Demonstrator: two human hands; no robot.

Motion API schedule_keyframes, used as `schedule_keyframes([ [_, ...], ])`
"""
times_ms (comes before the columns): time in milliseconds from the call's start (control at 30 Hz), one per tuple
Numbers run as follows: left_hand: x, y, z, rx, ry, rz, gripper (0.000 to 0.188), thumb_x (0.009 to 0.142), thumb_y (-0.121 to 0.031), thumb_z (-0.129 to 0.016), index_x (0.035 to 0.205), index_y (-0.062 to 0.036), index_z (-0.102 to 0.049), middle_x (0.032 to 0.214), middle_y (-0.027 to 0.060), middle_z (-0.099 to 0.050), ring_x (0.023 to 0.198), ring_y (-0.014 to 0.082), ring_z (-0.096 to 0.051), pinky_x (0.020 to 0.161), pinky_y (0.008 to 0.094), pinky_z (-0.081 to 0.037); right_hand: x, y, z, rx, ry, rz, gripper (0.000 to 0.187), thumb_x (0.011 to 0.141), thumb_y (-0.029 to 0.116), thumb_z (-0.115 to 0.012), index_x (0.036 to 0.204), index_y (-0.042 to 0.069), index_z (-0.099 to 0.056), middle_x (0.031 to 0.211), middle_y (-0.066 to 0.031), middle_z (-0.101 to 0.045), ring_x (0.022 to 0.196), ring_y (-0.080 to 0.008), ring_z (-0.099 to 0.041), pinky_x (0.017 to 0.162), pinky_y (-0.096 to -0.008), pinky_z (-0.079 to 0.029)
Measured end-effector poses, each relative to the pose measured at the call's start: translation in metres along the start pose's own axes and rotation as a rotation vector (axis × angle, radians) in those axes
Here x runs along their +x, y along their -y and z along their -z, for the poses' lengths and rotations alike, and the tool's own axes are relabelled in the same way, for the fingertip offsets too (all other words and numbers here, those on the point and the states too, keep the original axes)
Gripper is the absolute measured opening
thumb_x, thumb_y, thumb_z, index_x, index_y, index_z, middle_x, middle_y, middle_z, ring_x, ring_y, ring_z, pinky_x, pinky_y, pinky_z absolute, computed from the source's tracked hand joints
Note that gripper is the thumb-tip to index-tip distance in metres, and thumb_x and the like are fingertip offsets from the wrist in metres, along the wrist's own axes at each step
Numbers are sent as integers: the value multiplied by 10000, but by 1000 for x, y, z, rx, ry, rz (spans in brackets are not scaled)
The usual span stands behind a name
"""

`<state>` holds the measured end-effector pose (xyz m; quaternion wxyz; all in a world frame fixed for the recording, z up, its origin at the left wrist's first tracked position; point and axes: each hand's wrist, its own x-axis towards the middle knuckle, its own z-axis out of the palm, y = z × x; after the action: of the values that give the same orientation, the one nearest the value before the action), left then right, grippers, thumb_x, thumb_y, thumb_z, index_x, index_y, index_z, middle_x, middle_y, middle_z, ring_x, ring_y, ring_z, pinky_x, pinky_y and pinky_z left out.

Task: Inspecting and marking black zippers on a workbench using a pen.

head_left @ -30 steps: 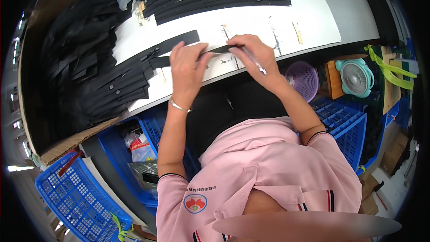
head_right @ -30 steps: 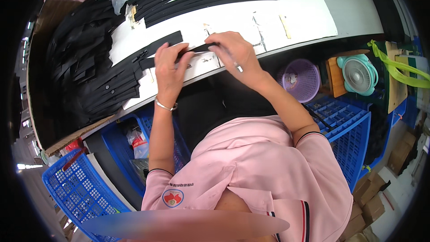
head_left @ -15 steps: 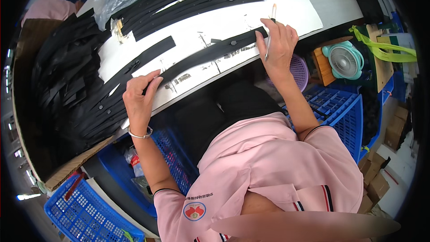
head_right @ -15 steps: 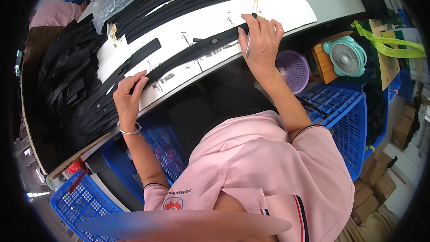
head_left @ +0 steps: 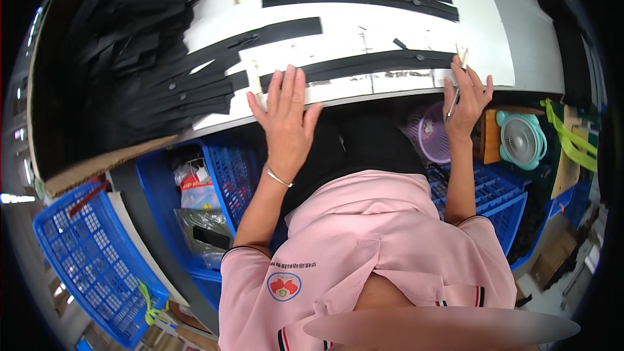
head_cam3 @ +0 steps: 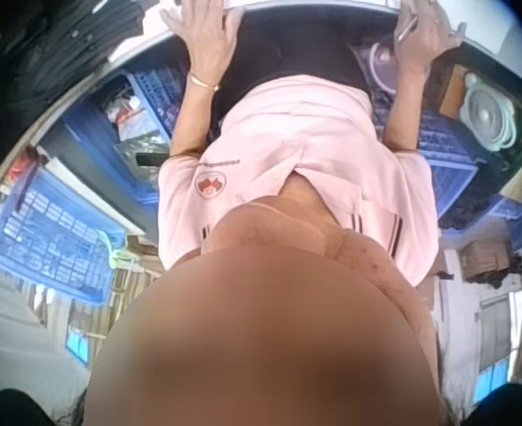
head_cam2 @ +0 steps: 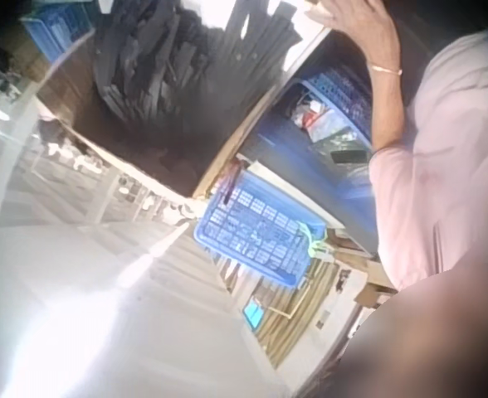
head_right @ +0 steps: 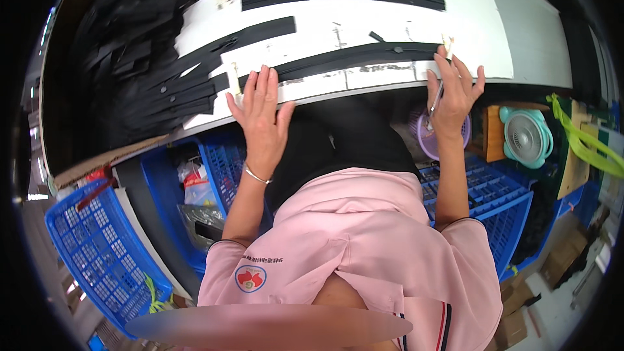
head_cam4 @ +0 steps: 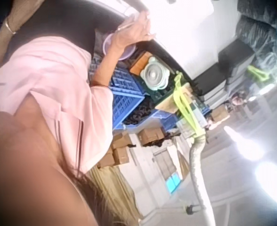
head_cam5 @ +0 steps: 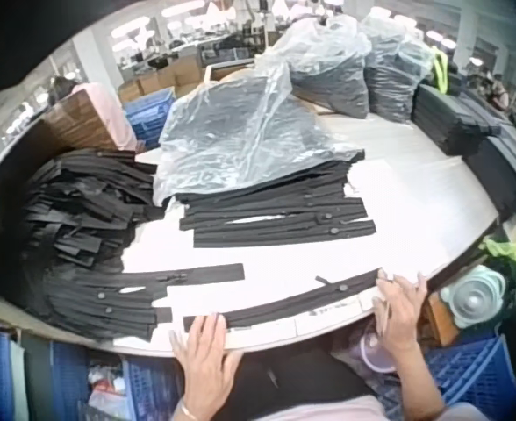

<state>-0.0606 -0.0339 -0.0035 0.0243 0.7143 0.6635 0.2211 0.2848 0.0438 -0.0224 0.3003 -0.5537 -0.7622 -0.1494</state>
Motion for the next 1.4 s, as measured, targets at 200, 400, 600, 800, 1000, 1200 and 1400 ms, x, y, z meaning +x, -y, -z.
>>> schedule_keyframes([
  [200, -13, 2, 4, 52, 31, 32, 728, 935, -356, -727, 1555, -85, -458, 1600, 89, -461, 1520, 301, -357, 1217, 649, 25, 0, 3, 0, 36, -6, 4, 344, 910, 105, -761, 1247, 87, -695, 1254, -20, -746, 1198, -238, -633, 1192, -502, -319],
  [400, -4, 10, 13, -73, -39, 88, 704, 916, -416, -746, 1520, -135, -517, 1510, 90, -531, 1490, 287, -383, 1227, 632, -16, 0, 0, 1, 18, -10, 29, 335, 920, 99, -750, 1250, 89, -694, 1265, -13, -743, 1179, -234, -633, 1182, -496, -336],
  [600, -6, 18, 9, -51, -80, 58, 638, 914, -425, -749, 1461, -149, -574, 1483, 78, -541, 1465, 261, -413, 1221, 619, -90, 13, 9, 13, 26, 36, 11, 320, 927, 71, -736, 1245, 92, -698, 1232, -9, -750, 1164, -228, -638, 1186, -489, -331],
  [800, -8, 19, 5, -13, -80, 60, 624, 930, -422, -728, 1475, -166, -562, 1487, 58, -539, 1458, 246, -422, 1214, 598, -106, 48, 68, 21, 457, 63, -170, 254, 1014, 56, -632, 1264, 52, -677, 1158, -73, -758, 1082, -186, -672, 1066, -408, -466],
  [1000, -8, 20, 0, -1, -102, 79, 658, 934, -428, -718, 1509, -170, -529, 1486, 40, -537, 1454, 239, -424, 1209, 594, -105, 82, 144, -8, 1367, 374, -372, 234, 1030, 97, -633, 1238, -7, -660, 935, -64, -721, 805, -66, -643, 691, -208, -517],
  [1200, -6, 17, 1, -43, -115, 104, 657, 933, -435, -713, 1506, -167, -535, 1486, 42, -535, 1472, 236, -406, 1208, 608, -106, 95, 180, -35, 1452, 484, -477, 140, 970, 56, -710, 1078, 7, -635, 943, -9, -659, 770, -54, -610, 667, -183, -493],
  [1400, -8, 18, 0, -37, -111, 103, 662, 931, -441, -712, 1505, -163, -536, 1486, 42, -533, 1478, 235, -400, 1206, 616, -106, 97, 189, -38, 1415, 504, -457, 136, 959, 74, -722, 1058, 7, -656, 885, 7, -661, 711, -32, -576, 637, -188, -477],
])
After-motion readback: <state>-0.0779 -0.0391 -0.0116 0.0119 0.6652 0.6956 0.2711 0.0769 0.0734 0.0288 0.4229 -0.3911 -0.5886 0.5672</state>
